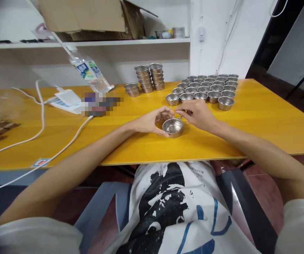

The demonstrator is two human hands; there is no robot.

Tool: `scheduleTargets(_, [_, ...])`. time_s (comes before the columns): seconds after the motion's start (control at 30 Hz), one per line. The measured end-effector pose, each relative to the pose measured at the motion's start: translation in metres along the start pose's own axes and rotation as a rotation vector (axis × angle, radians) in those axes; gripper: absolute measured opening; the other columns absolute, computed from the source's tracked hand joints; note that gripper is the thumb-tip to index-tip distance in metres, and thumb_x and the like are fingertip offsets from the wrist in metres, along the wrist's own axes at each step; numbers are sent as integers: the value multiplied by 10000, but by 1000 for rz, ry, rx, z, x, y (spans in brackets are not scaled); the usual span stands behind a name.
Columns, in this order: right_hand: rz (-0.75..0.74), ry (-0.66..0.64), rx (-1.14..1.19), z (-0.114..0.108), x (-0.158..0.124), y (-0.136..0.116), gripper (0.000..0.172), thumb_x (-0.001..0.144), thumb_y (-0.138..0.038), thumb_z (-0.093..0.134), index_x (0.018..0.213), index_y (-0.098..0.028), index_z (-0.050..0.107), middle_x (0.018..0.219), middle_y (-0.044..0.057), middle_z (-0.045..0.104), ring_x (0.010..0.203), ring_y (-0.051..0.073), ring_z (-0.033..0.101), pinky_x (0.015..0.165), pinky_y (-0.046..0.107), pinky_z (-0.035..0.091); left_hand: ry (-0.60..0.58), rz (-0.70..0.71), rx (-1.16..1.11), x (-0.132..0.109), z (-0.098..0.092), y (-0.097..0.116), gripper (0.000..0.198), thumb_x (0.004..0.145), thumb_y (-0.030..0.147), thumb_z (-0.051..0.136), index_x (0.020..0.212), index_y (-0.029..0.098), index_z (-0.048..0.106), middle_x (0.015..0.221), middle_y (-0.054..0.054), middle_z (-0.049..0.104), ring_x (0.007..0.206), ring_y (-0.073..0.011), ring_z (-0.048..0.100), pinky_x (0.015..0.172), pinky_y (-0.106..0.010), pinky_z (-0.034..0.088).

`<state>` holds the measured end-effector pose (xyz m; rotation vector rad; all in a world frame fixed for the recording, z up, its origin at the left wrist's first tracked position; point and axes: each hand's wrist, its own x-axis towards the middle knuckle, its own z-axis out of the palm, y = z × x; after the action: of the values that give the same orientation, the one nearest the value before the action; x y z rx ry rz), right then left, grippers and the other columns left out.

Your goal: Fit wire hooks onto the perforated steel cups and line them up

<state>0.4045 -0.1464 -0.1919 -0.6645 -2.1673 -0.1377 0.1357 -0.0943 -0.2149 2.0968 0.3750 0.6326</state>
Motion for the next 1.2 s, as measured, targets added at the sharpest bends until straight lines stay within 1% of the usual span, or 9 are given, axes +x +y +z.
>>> scheduleTargets(0.23, [17, -7, 14, 13, -7, 7, 269, 1104, -316, 651, 985, -184, 853, 784, 42, 752, 656, 147, 609, 655, 288, 447, 25, -19, 81, -1, 11, 8, 767, 705, 427, 1032, 1281, 221, 569, 1238, -95, 648, 1109, -257, 659, 1007, -437, 535])
scheduleTargets(0.4, [16, -2, -16, 15, -9, 10, 273, 1104, -293, 623, 1003, -193, 856, 819, 54, 769, 705, 167, 645, 672, 296, 468, 46, -25, 28, -1, 14, 6, 907, 631, 413, 1065, 1316, 247, 496, 1259, -101, 648, 1186, -289, 670, 1066, -468, 512])
scheduleTargets(0.5, [14, 8, -36, 19, -11, 9, 294, 1106, -287, 590, 1010, -194, 852, 846, 64, 777, 716, 172, 653, 682, 302, 485, 56, -11, 13, -1, 15, 6, 904, 618, 412, 1073, 1279, 256, 476, 1244, -94, 653, 1158, -279, 677, 1042, -459, 520])
scheduleTargets(0.67, [42, 11, -45, 23, -13, 1, 299, 1089, -277, 578, 1004, -175, 846, 864, 87, 780, 735, 181, 658, 694, 309, 493, 29, -24, 103, 0, 14, 10, 685, 687, 494, 1037, 1129, 208, 598, 1127, -68, 678, 1013, -242, 664, 922, -396, 541])
scheduleTargets(0.77, [140, 23, 3, 24, -11, -4, 260, 1046, -270, 614, 1020, -162, 850, 846, 76, 779, 690, 160, 614, 679, 303, 466, 20, 9, 188, 1, 10, 11, 610, 712, 510, 1022, 1117, 186, 702, 1187, -101, 721, 1116, -286, 686, 999, -423, 541])
scheduleTargets(0.87, [323, 9, 194, 21, -7, -5, 273, 1033, -340, 653, 1045, -163, 860, 796, 40, 772, 617, 127, 549, 628, 284, 417, 17, 54, 235, 2, 7, 12, 585, 725, 498, 1022, 1158, 195, 771, 1295, -132, 737, 1249, -318, 683, 1118, -460, 506])
scheduleTargets(1.03, [435, -219, 657, 12, -1, 4, 508, 1052, -606, 651, 952, -155, 863, 759, 38, 774, 517, 82, 464, 529, 260, 356, -7, 52, 196, 2, 4, 11, 575, 726, 456, 1027, 1179, 186, 796, 1301, -129, 752, 1219, -300, 699, 1094, -435, 528])
scheduleTargets(1.13, [419, -357, 786, 10, -2, 6, 492, 1014, -626, 709, 1084, -160, 852, 954, 70, 835, 529, 74, 483, 510, 247, 370, -28, 49, 159, 2, 3, 9, 529, 731, 423, 1024, 1145, 176, 807, 1272, -129, 751, 1179, -283, 708, 1071, -425, 547])
scheduleTargets(1.2, [408, -406, 810, 12, -4, 6, 462, 982, -604, 760, 1080, -158, 831, 1007, 79, 834, 600, 91, 554, 551, 242, 415, -41, 55, 132, 2, 2, 8, 520, 731, 408, 1022, 1154, 187, 816, 1300, -137, 748, 1209, -290, 710, 1099, -447, 546])
